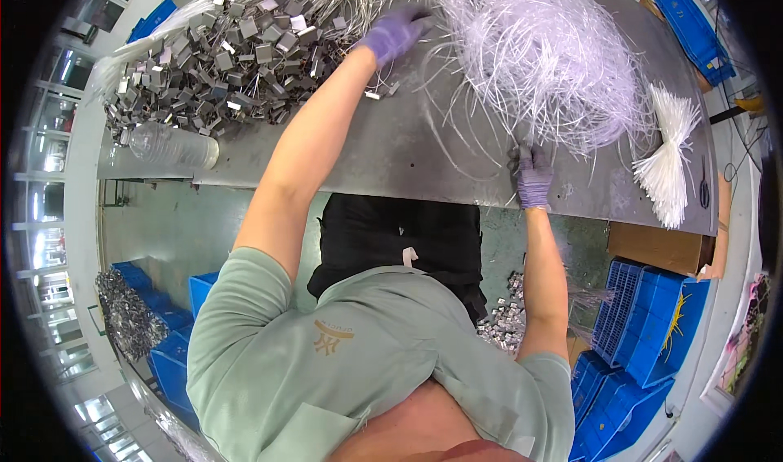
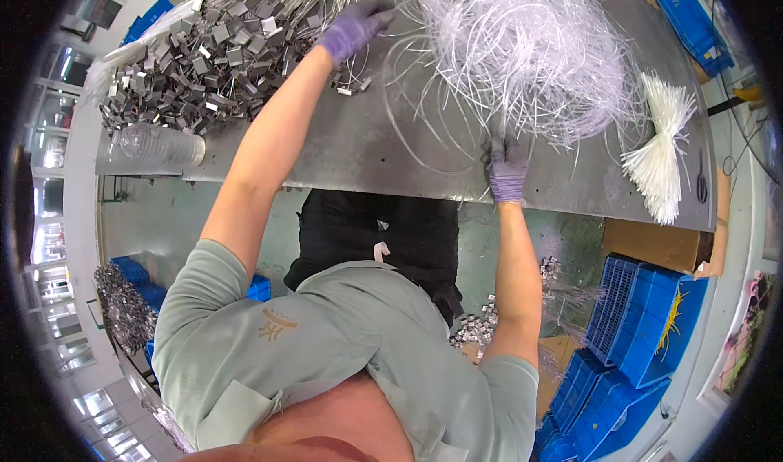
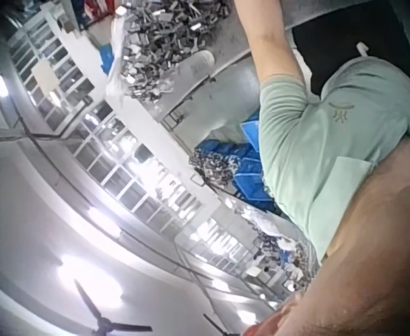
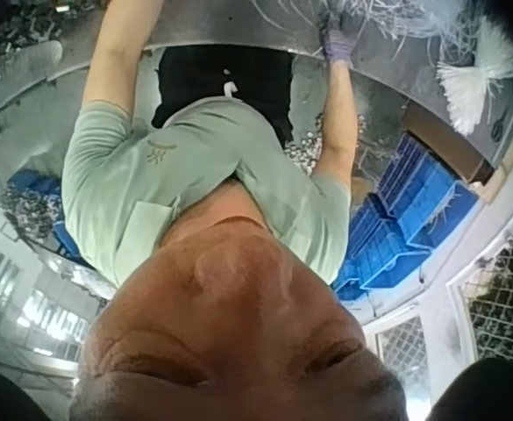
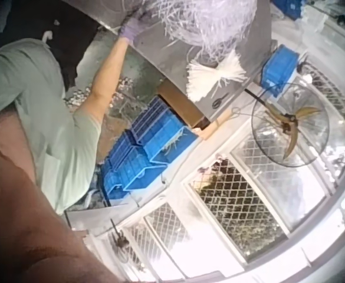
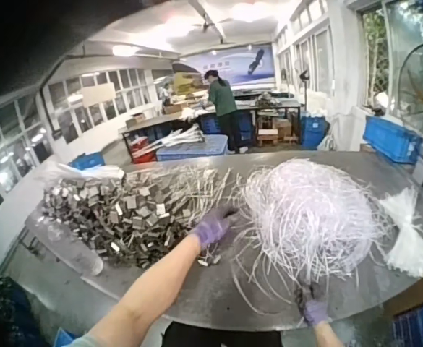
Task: Assembling wire harnesses by threading white plastic components onto long metal rods and bundling them at a manual assembly station.
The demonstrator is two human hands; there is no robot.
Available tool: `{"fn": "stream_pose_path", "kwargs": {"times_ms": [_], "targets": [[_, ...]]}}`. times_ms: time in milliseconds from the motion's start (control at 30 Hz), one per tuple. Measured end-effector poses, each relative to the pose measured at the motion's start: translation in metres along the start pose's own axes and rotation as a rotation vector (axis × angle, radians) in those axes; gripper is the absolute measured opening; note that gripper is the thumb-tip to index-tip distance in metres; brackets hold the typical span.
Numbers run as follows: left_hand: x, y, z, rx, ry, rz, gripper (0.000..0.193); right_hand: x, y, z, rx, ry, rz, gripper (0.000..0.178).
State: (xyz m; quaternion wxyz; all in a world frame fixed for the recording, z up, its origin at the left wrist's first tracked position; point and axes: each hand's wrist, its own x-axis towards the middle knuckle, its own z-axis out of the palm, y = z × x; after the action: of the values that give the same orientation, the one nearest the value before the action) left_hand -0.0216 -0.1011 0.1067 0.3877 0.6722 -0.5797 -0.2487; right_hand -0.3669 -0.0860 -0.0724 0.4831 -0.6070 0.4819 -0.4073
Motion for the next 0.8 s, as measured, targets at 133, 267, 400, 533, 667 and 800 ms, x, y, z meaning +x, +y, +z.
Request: {"fn": "stream_pose_path", "kwargs": {"times_ms": [133, 267, 400, 533, 667, 800], "targets": [[-0.027, -0.052, -0.005, 0.44, 0.164, -0.295, 0.045, -0.006, -0.02, 0.0, 0.087, -0.005, 0.104, 0.026], [-0.054, -0.103, 0.015, 0.723, 0.071, -0.386, 0.035, -0.005, -0.019, 0.003, 0.122, -0.005, 0.074, 0.026], [-0.058, -0.118, 0.022, 0.835, 0.07, -0.348, 0.028, 0.002, 0.003, -0.001, 0.025, -0.008, 0.002, 0.027], [-0.064, -0.117, 0.007, 0.695, 0.226, -0.193, 0.029, 0.007, 0.004, -0.002, -0.07, -0.016, 0.005, 0.026], [-0.081, -0.129, -0.012, 0.31, 0.228, -0.215, 0.028, 0.007, -0.048, -0.006, 0.186, -0.128, 0.258, 0.025], [-0.116, -0.138, -0.013, 0.253, 0.111, -0.215, 0.03, 0.024, -0.078, -0.007, 0.267, -0.063, 0.197, 0.027]]}}
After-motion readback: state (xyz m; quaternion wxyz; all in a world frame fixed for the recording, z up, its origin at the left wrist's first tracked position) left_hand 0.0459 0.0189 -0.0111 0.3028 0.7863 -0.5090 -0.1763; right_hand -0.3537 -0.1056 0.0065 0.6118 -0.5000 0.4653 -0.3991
